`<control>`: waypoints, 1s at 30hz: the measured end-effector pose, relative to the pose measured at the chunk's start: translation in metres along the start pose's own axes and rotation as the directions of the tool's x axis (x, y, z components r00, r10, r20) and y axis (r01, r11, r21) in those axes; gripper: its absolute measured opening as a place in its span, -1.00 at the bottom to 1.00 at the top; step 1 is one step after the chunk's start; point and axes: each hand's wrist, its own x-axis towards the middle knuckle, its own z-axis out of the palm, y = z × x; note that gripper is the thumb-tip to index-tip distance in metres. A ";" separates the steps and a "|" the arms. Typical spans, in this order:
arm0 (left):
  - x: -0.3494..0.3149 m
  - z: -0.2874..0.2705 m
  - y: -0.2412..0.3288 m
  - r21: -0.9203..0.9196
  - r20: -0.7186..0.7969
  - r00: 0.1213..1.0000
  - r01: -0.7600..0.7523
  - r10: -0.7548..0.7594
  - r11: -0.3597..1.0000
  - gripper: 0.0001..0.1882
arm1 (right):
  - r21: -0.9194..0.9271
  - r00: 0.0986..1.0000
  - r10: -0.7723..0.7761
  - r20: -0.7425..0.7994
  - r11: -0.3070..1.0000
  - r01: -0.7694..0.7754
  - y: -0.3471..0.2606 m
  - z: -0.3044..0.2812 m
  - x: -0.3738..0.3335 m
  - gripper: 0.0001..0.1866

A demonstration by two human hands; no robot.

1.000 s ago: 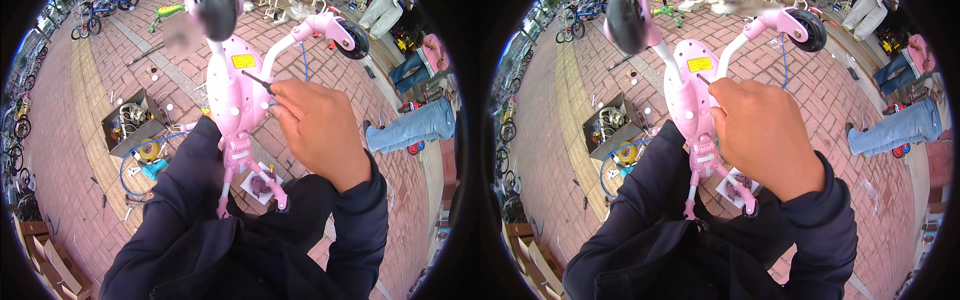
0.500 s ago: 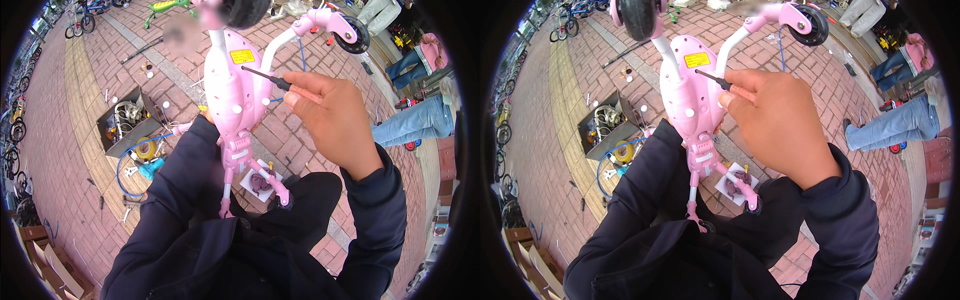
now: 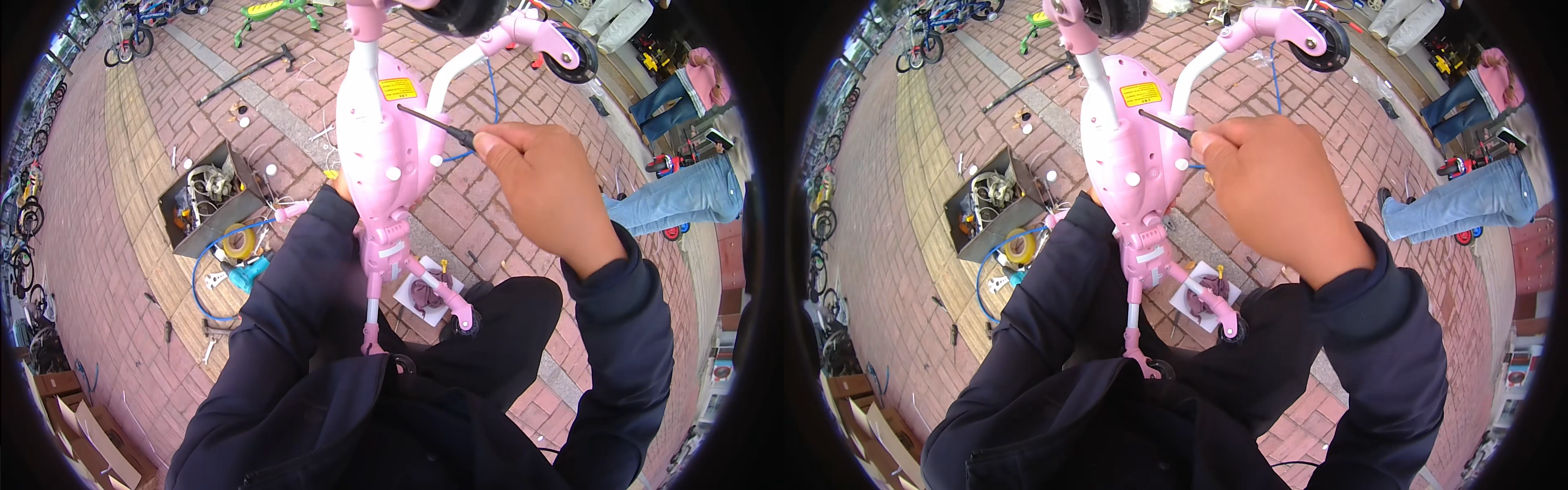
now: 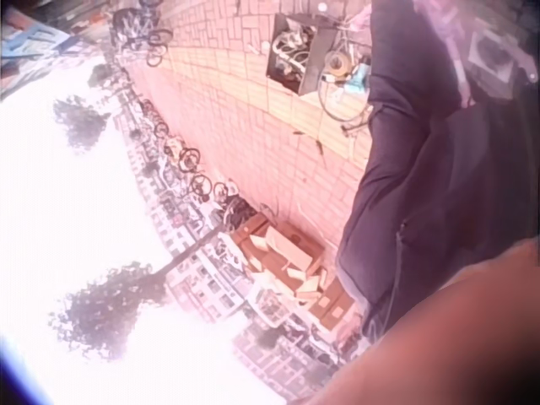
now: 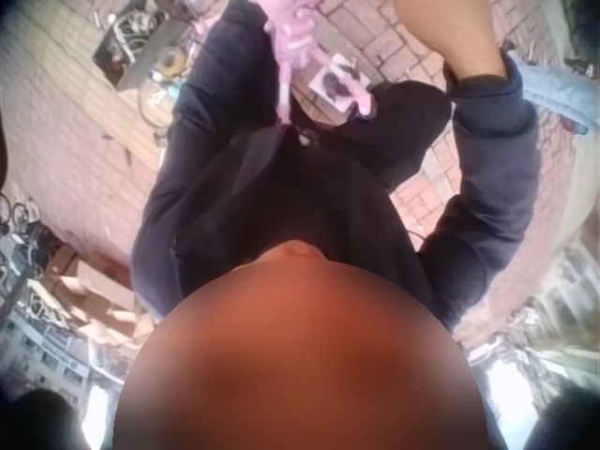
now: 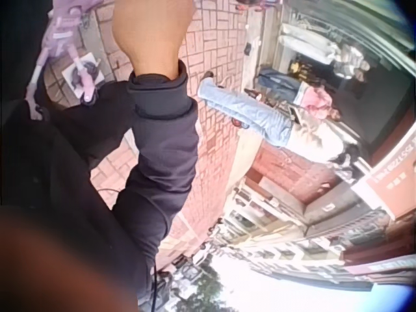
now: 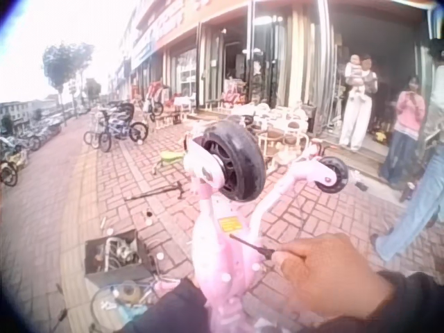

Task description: The person assembles a pink children's scooter on a paved sidewalk. They use a screwdriver to tighten screws on the handlebar stem and deck, rotate the scooter to access different sides, and secure the components.

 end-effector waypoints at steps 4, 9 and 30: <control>0.003 -0.003 -0.006 0.163 -0.093 0.993 -0.061 0.077 0.985 -0.48 | 0.129 0.982 0.130 0.136 0.981 -0.147 0.002 -0.017 -0.002 -0.73; 0.010 0.002 -0.010 0.244 -0.076 0.968 -0.212 0.237 0.946 -0.65 | 0.016 0.995 0.093 0.040 0.996 -0.093 -0.023 -0.039 -0.032 -0.76; 0.005 0.048 0.003 0.455 -0.112 0.970 -0.143 0.215 0.879 -0.84 | -0.360 0.999 -0.035 -0.031 0.933 0.021 -0.069 -0.004 -0.029 -0.65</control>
